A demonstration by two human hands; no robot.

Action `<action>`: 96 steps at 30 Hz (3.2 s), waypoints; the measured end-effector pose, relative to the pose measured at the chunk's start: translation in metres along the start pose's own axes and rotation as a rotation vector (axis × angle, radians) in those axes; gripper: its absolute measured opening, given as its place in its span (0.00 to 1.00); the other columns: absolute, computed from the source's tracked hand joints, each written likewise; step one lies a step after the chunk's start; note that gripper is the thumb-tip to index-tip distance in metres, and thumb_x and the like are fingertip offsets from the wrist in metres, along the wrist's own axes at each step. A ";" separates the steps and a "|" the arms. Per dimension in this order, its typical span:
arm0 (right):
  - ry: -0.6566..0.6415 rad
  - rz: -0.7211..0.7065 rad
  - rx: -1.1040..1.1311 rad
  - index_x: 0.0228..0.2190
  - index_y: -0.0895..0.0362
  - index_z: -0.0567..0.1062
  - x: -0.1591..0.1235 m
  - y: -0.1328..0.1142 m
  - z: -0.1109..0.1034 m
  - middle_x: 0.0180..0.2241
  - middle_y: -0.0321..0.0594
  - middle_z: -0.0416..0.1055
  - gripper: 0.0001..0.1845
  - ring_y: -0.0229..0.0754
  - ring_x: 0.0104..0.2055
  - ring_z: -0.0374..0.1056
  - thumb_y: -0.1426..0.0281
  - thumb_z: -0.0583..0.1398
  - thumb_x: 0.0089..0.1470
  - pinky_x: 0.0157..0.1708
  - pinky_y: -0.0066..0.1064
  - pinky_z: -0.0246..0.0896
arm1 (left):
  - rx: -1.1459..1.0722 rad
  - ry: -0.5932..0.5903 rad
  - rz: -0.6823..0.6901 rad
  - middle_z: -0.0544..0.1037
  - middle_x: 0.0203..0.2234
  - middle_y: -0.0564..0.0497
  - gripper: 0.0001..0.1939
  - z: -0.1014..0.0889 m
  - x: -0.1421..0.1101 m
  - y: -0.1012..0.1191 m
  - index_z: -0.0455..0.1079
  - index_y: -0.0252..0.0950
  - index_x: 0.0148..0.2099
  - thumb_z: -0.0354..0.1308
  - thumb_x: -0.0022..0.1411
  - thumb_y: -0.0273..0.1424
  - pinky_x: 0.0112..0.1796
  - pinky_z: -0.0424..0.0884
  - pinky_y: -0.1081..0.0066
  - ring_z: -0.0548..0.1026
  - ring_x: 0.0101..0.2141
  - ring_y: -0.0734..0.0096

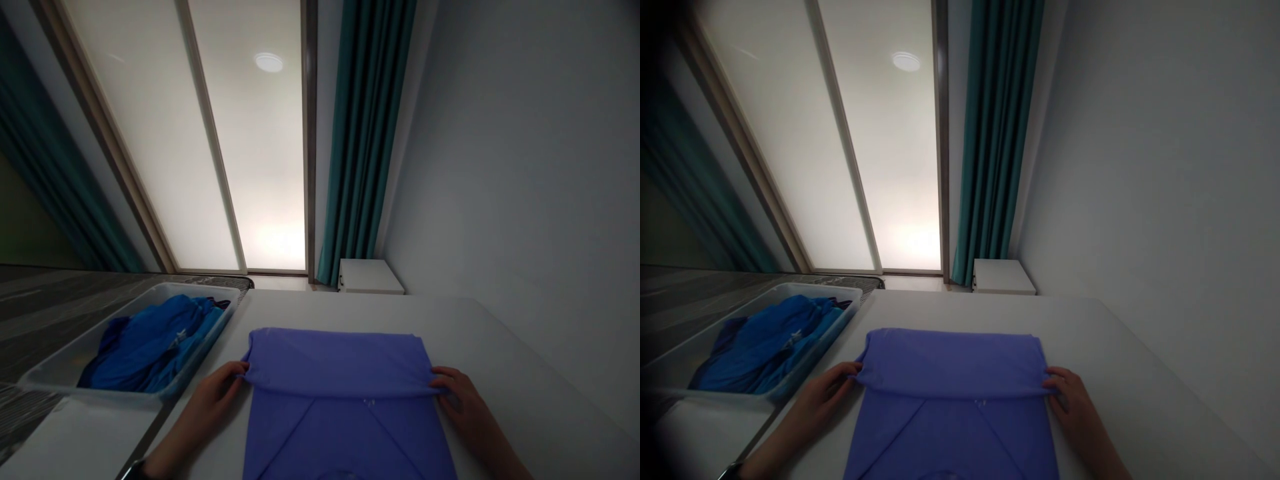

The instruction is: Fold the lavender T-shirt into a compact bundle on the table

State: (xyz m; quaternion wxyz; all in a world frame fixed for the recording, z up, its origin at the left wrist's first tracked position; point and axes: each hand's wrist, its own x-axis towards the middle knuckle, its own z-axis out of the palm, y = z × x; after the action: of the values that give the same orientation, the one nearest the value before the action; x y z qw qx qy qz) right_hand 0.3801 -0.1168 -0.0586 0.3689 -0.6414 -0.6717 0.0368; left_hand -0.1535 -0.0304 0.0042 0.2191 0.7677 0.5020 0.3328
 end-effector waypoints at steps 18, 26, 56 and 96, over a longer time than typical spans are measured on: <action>0.050 -0.045 -0.109 0.30 0.52 0.74 -0.004 0.016 0.011 0.39 0.44 0.71 0.09 0.50 0.45 0.70 0.65 0.55 0.51 0.46 0.44 0.66 | 0.003 -0.026 0.042 0.79 0.42 0.45 0.11 0.001 -0.003 0.004 0.72 0.39 0.37 0.53 0.64 0.38 0.43 0.74 0.66 0.78 0.42 0.61; 0.104 0.013 -0.033 0.30 0.51 0.72 -0.005 -0.001 -0.007 0.39 0.44 0.71 0.09 0.49 0.43 0.71 0.62 0.54 0.53 0.46 0.42 0.68 | -0.019 0.022 0.036 0.79 0.44 0.45 0.12 -0.012 -0.008 0.007 0.71 0.38 0.38 0.52 0.64 0.40 0.47 0.73 0.63 0.77 0.46 0.58; -0.452 -0.012 -0.355 0.65 0.59 0.55 0.035 -0.110 0.056 0.67 0.45 0.48 0.36 0.51 0.69 0.43 0.53 0.42 0.63 0.67 0.49 0.35 | 0.599 -0.224 0.163 0.57 0.65 0.42 0.31 0.079 0.026 0.044 0.55 0.35 0.68 0.42 0.69 0.46 0.62 0.54 0.53 0.56 0.64 0.55; -0.853 -0.164 -0.196 0.64 0.55 0.55 0.059 -0.183 0.044 0.66 0.49 0.51 0.53 0.55 0.68 0.42 0.52 0.67 0.41 0.67 0.50 0.27 | 0.316 -0.671 0.376 0.53 0.66 0.35 0.64 0.070 0.017 0.102 0.42 0.35 0.71 0.63 0.41 0.61 0.62 0.44 0.45 0.51 0.65 0.40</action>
State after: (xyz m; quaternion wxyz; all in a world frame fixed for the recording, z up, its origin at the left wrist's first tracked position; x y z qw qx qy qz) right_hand 0.2093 -0.0781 0.0315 -0.0020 -0.5453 -0.8128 0.2050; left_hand -0.0338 -0.0555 0.0302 0.1857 0.9360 0.2985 0.0171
